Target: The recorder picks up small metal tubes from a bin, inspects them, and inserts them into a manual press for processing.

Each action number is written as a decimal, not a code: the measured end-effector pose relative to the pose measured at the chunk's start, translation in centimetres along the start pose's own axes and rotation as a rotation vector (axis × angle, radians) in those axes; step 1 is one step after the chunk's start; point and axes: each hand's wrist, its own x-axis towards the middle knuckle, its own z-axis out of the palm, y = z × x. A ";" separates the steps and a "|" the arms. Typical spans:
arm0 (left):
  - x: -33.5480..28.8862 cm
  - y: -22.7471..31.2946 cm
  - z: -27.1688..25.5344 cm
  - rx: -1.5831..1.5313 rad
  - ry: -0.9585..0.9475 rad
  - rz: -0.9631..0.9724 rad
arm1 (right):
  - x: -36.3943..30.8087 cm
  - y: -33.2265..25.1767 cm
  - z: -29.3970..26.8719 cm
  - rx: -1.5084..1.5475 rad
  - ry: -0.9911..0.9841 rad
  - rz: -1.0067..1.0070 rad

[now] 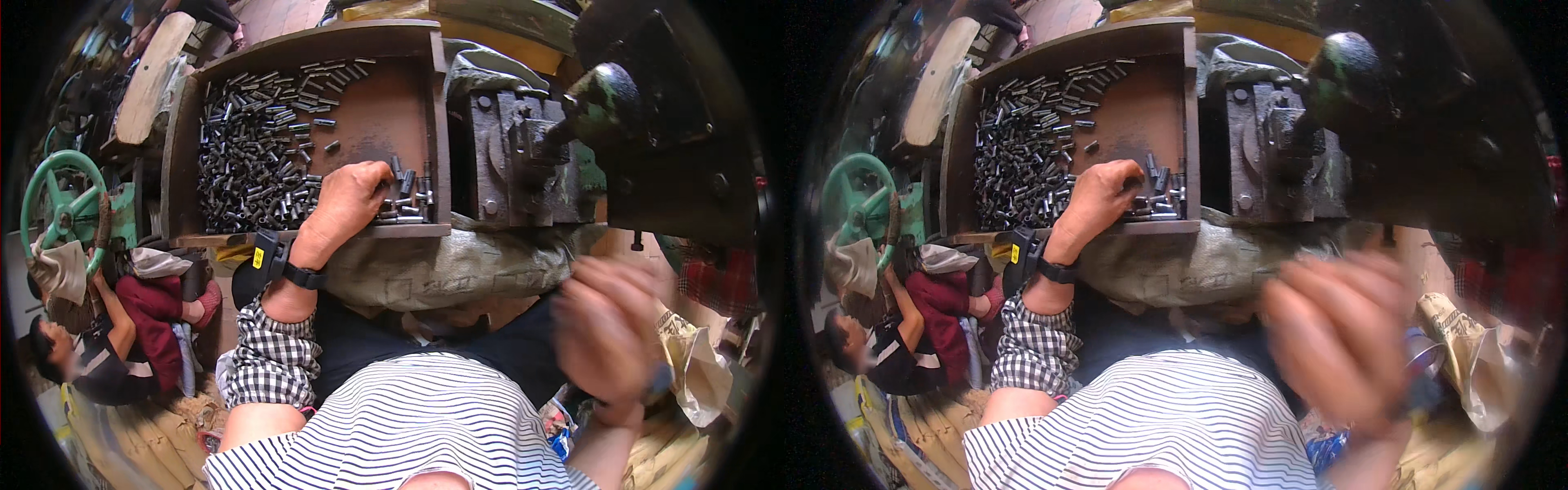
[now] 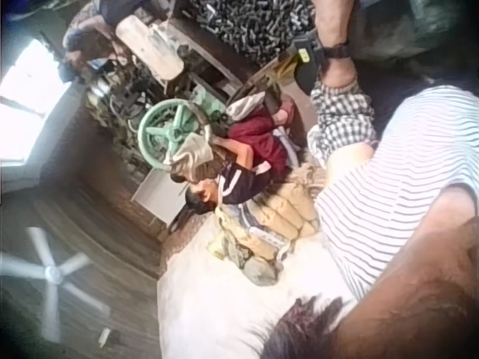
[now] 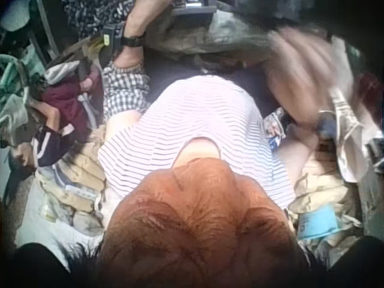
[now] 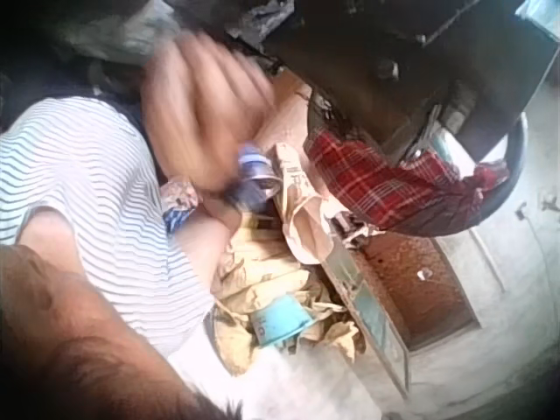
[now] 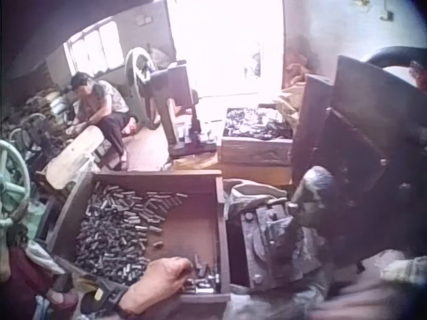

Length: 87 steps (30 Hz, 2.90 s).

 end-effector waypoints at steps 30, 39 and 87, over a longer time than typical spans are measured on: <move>0.0 -0.4 1.0 -0.203 0.069 -0.161 | 5.4 5.4 21.1 0.577 -0.040 0.067; 0.5 0.8 1.9 -0.912 -0.149 -0.257 | 4.1 5.9 21.2 1.259 -0.114 0.607; 0.1 1.1 1.0 -1.090 -0.508 -0.108 | 4.0 7.6 20.2 1.803 -0.492 0.819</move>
